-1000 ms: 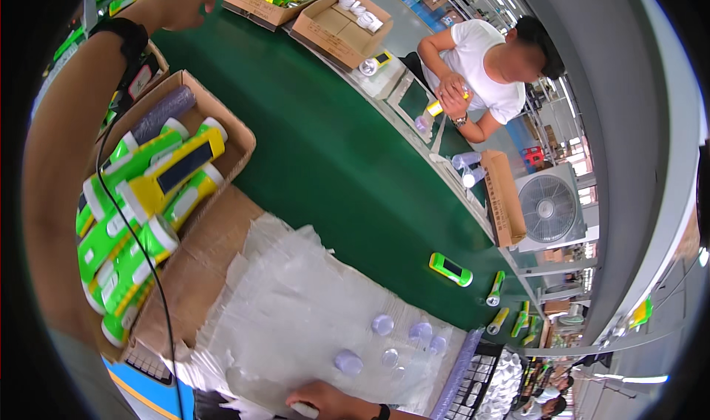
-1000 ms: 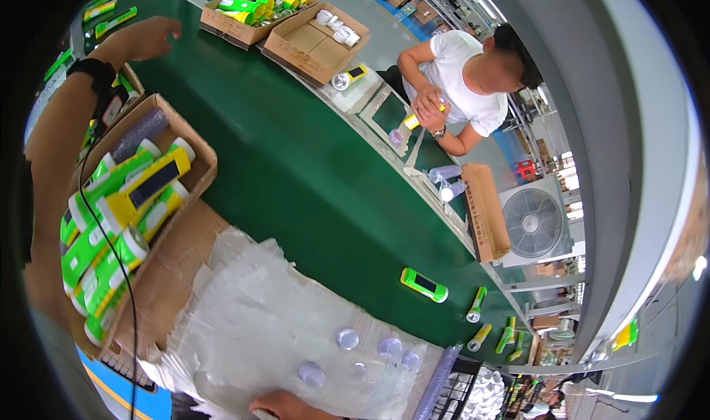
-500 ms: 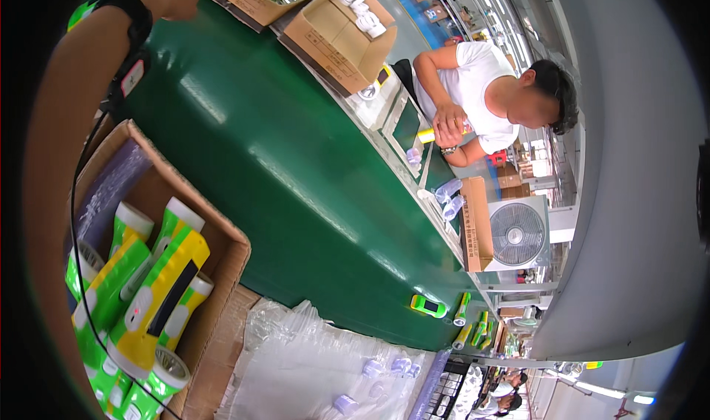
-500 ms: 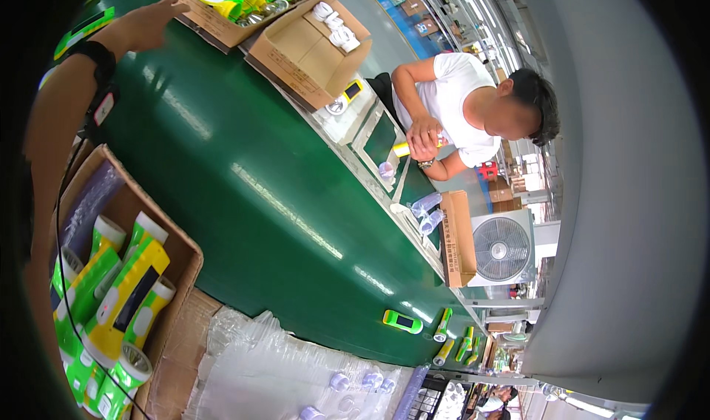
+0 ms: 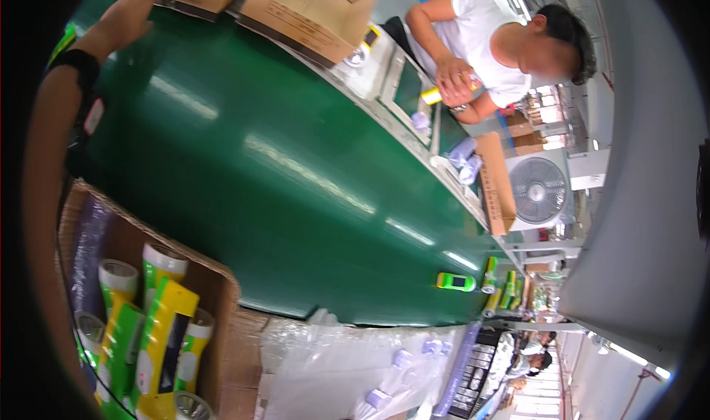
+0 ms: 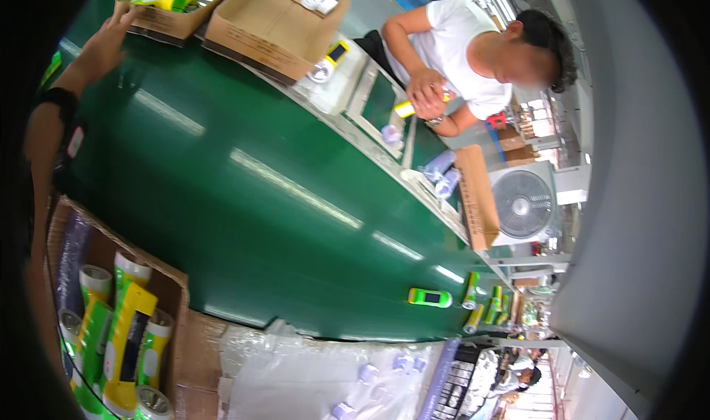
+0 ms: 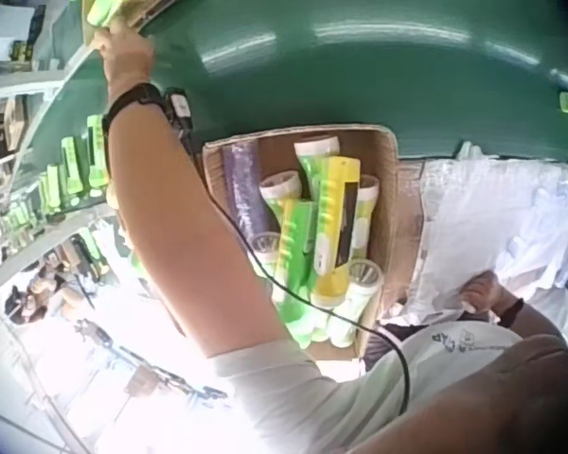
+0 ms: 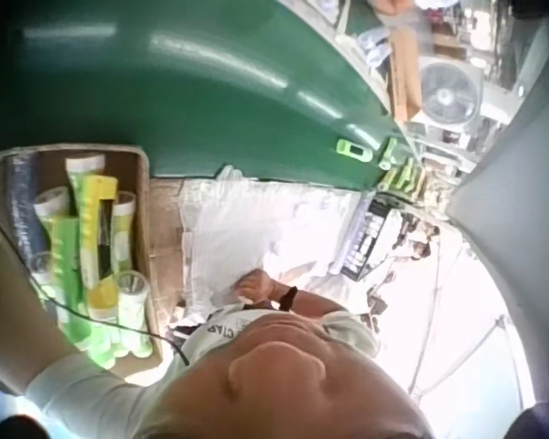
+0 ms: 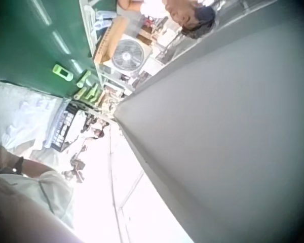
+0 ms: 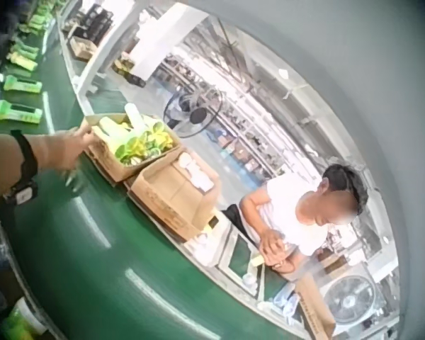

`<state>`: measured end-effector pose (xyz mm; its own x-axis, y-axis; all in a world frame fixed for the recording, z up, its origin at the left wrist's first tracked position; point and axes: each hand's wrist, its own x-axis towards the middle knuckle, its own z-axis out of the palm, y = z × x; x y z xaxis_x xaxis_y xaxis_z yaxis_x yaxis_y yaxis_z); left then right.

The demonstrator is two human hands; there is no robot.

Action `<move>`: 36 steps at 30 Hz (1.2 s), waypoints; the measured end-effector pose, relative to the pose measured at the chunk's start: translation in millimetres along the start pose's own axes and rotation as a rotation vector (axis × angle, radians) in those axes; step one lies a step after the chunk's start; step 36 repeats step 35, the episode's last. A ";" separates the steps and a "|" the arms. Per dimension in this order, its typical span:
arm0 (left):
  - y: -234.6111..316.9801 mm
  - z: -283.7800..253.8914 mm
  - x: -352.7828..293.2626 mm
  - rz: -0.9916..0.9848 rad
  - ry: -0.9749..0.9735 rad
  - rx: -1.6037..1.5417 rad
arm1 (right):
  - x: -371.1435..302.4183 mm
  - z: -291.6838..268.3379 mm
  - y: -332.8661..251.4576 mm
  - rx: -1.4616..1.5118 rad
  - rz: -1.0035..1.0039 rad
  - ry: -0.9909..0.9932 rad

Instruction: Assembling and inspecting handheld flashlights on a factory assembly line.

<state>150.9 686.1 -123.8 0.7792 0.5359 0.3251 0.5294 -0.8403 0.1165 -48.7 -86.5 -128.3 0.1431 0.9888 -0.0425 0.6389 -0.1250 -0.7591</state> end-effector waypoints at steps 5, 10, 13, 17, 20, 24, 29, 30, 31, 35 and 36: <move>61.2 -4.9 28.5 0.019 -0.099 0.004 | -38.7 29.9 7.9 -0.081 0.217 0.048; 50.4 -5.8 30.4 -0.028 -0.126 0.014 | -19.0 6.3 20.3 -0.011 0.169 -0.078; 51.5 -9.3 30.7 -0.095 -0.050 0.009 | -6.3 -7.2 0.2 -0.011 0.244 -0.126; 26.2 0.1 42.6 0.021 0.057 0.057 | 8.6 -23.5 -14.1 0.002 0.314 -0.193; 30.1 -6.9 41.3 0.148 0.006 0.024 | 14.6 -25.3 -16.5 0.010 0.356 -0.233; 59.0 -42.0 -3.0 0.198 -0.124 0.125 | -10.9 -0.2 -10.8 0.025 0.393 -0.022; 60.3 -83.6 -27.2 0.268 -0.347 -0.038 | -40.2 18.7 10.9 0.146 0.243 -0.095; 52.8 -90.0 -24.5 0.207 -0.340 -0.249 | -37.5 24.0 10.6 0.120 0.227 -0.079; 42.9 -99.2 -19.4 0.204 -0.338 -0.233 | -34.5 28.8 9.9 0.092 0.212 -0.062; 18.4 -142.4 -2.5 -0.346 -0.469 -0.761 | -26.8 27.8 2.5 -0.059 0.189 0.003; 18.4 -142.4 -2.5 -0.346 -0.469 -0.761 | -26.8 27.8 2.5 -0.059 0.189 0.003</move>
